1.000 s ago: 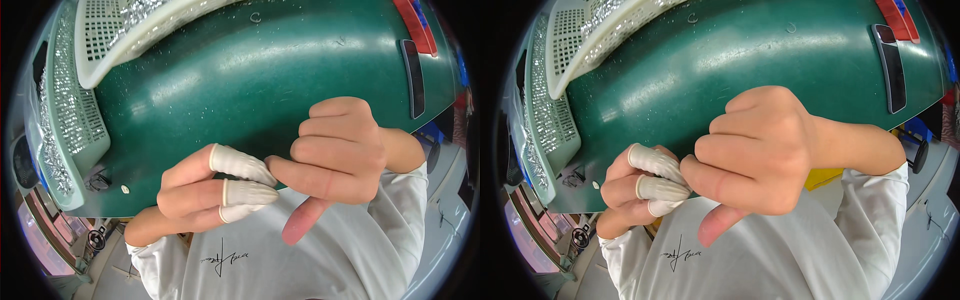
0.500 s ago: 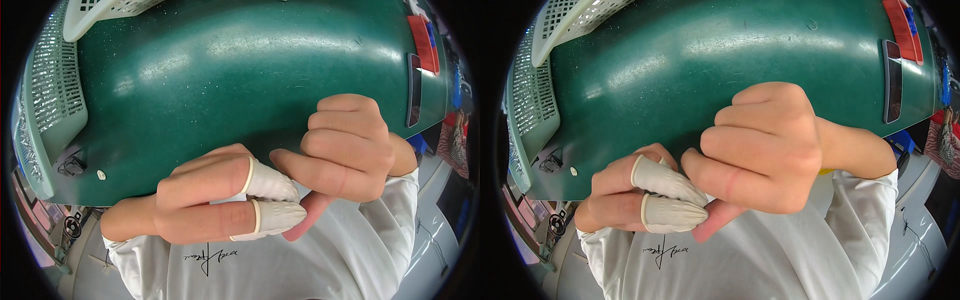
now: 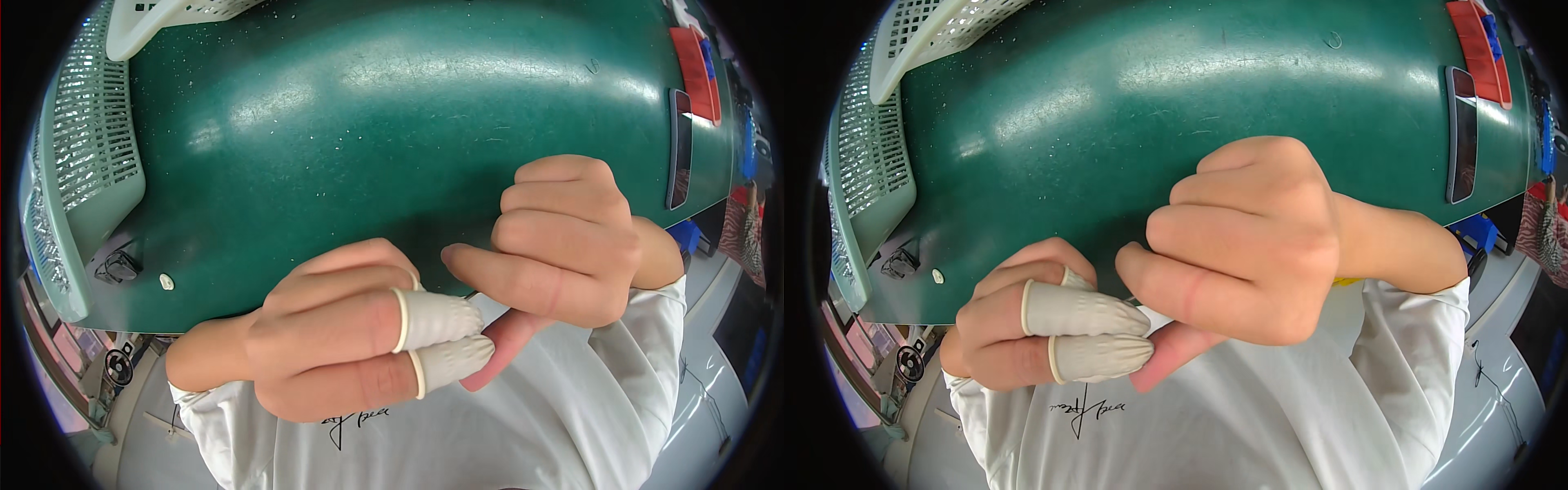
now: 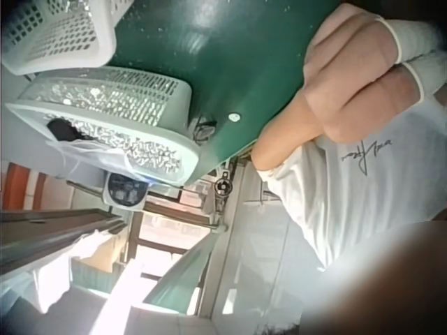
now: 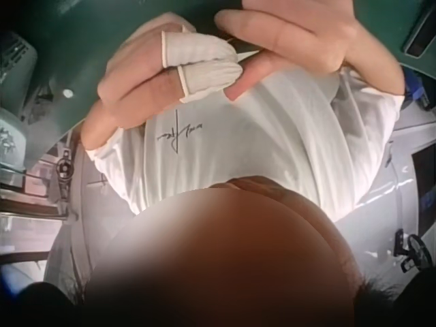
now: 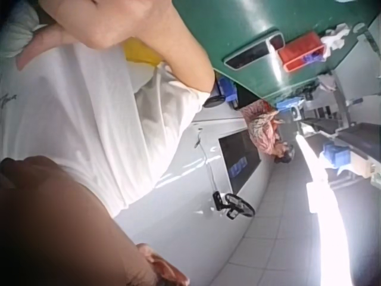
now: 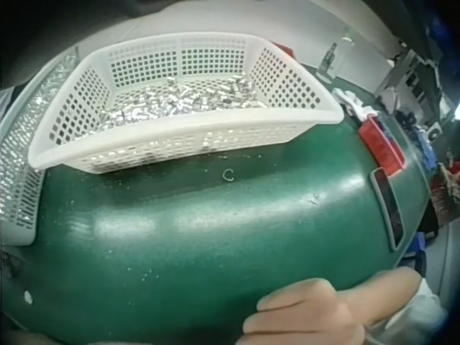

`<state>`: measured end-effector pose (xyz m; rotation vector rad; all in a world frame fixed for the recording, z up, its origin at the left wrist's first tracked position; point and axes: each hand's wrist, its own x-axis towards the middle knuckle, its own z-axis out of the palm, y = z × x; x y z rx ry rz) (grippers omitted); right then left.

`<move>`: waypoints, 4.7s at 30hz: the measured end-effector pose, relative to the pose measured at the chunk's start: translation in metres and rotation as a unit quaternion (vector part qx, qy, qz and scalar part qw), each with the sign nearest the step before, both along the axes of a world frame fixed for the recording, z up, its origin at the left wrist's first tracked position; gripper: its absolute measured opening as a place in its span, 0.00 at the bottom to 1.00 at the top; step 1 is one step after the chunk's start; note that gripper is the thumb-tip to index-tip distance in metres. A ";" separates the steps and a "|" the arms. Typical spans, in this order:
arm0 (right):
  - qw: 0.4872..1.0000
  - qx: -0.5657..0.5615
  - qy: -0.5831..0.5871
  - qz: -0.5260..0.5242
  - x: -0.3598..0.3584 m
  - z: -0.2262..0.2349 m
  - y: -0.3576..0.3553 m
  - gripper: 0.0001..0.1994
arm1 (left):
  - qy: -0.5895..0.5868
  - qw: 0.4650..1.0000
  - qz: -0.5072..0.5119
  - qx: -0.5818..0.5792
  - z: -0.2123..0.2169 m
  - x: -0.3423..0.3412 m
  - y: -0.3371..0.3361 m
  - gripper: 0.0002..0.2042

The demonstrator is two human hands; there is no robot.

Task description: The recorder is inspecting small metal screws by threading them onto a thin metal rod at a workstation.

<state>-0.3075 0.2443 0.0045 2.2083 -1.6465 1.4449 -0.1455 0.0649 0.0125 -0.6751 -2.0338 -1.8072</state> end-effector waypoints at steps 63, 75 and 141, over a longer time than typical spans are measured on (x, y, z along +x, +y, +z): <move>0.999 -0.017 0.020 -0.019 0.002 0.004 0.002 0.34 | -0.048 0.997 0.002 0.054 -0.003 -0.009 0.003 0.17; 0.999 0.009 -0.031 -0.002 0.003 -0.003 0.002 0.34 | 0.008 0.997 -0.012 -0.075 0.006 -0.008 -0.015 0.15; 0.976 -0.122 0.142 -0.112 0.006 0.019 0.026 0.15 | -0.252 0.954 0.104 0.125 0.007 -0.013 -0.007 0.10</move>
